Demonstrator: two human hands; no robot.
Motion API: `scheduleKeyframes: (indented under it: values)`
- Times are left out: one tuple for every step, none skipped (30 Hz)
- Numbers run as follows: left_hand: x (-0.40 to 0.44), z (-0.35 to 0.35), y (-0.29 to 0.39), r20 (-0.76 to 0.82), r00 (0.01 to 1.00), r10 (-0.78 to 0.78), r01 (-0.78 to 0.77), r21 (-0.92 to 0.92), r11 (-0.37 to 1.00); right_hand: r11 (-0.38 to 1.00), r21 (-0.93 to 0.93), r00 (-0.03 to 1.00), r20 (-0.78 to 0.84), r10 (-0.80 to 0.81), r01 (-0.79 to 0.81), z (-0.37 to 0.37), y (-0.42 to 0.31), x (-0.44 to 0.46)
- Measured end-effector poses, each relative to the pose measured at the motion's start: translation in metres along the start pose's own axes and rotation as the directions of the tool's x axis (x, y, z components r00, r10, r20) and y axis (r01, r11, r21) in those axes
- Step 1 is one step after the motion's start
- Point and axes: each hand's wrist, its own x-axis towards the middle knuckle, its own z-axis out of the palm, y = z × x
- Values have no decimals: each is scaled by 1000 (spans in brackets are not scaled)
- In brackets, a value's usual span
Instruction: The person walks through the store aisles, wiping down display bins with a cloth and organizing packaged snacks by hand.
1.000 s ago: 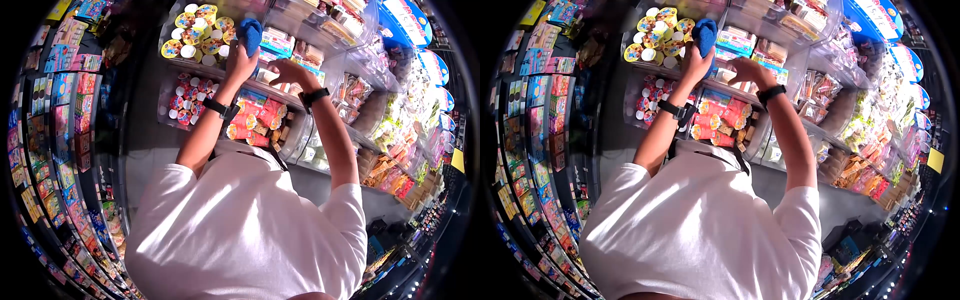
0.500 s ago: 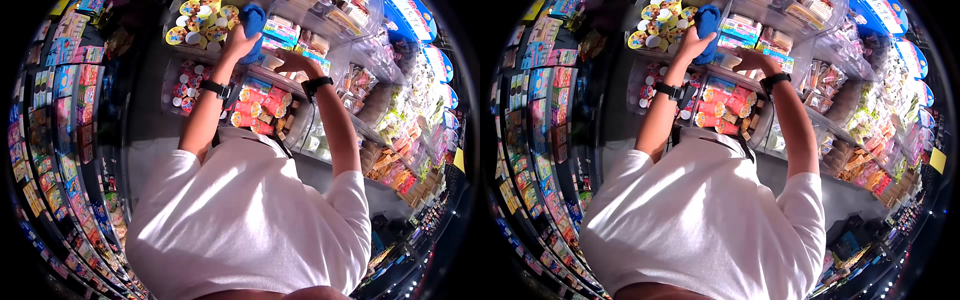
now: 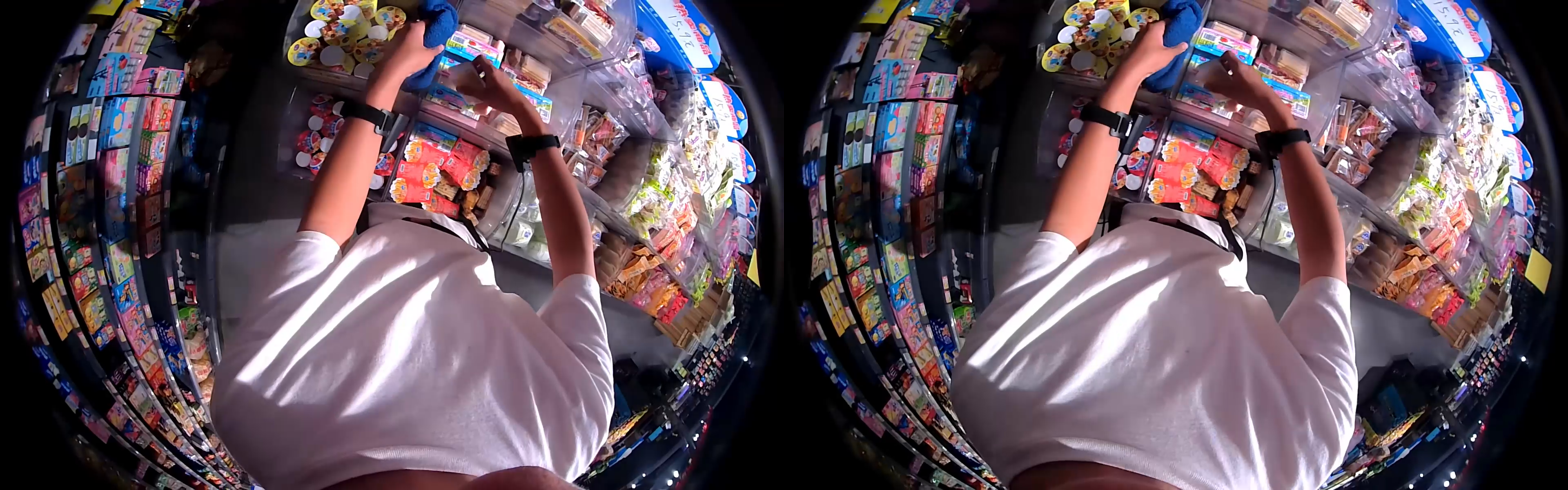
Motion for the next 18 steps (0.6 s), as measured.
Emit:
scheduleKeyframes:
  values:
    - [-3, -6, 6, 26, 1000, -3, 2, 18, 1000, 987, -119, 987, -105, -119, 107, 4, 0, 3]
    - [-2, -2, 0, 49, 998, -35, 34, 27, 999, 950, -247, 950, -194, -243, 192, 8, -1, 3]
    - [-3, 0, -2, 34, 999, -20, 19, 24, 1000, 925, -224, 905, -232, -356, 306, 13, -1, 2]
    - [-3, 1, -2, 18, 1000, -3, 3, 20, 1000, 907, -277, 908, -186, -376, 319, 16, -2, 1]
    - [-1, 2, -4, 2, 999, 36, -36, 31, 999, 918, -255, 936, -101, -339, 305, 19, -2, 0]
    - [0, 2, -4, 18, 999, 36, -36, 13, 999, 928, -235, 954, -15, -301, 289, 23, 3, 1]
    - [-1, 1, -3, 20, 1000, 20, -21, 22, 1000, 900, -314, 951, 33, -307, 301, 29, 10, 4]
    - [-1, 1, -2, 21, 1000, 6, -6, 33, 999, 899, -316, 951, 29, -309, 302, 28, 18, 3]
    - [-3, 1, 0, 7, 1000, 14, -14, 21, 1000, 926, -267, 964, 68, -257, 266, 25, 13, -4]
    - [-7, -4, 8, -8, 1000, 24, -24, 8, 1000, 949, -221, 972, 108, -207, 227, 21, 10, -5]
    - [-11, -9, 15, 43, 999, -20, 18, 29, 999, 940, -167, 954, 92, -284, 296, 24, 26, 1]
    - [-15, -9, 14, 44, 999, -13, 12, 29, 1000, 940, -170, 955, 86, -284, 295, 20, 23, -2]
    - [-20, -8, 13, 34, 999, 9, -9, 14, 1000, 937, -182, 954, 106, -282, 297, 16, 22, -6]
    - [-25, -8, 13, 24, 999, 32, -32, -1, 999, 935, -194, 952, 125, -278, 298, 12, 20, -10]
    - [-34, -14, 21, -9, 998, 67, -67, -3, 998, 911, -181, 929, 94, -358, 370, 11, 22, -12]
    - [-41, -14, 19, 23, 999, 41, -42, 14, 999, 846, -279, 879, -14, -476, 454, 17, 30, -13]
    - [-48, -14, 17, 34, 999, 7, -7, 14, 1000, 840, -310, 877, -40, -479, 445, 18, 37, -13]
    - [-55, -18, 20, 40, 999, -25, 25, 13, 1000, 831, -345, 872, -65, -486, 437, 17, 35, -15]
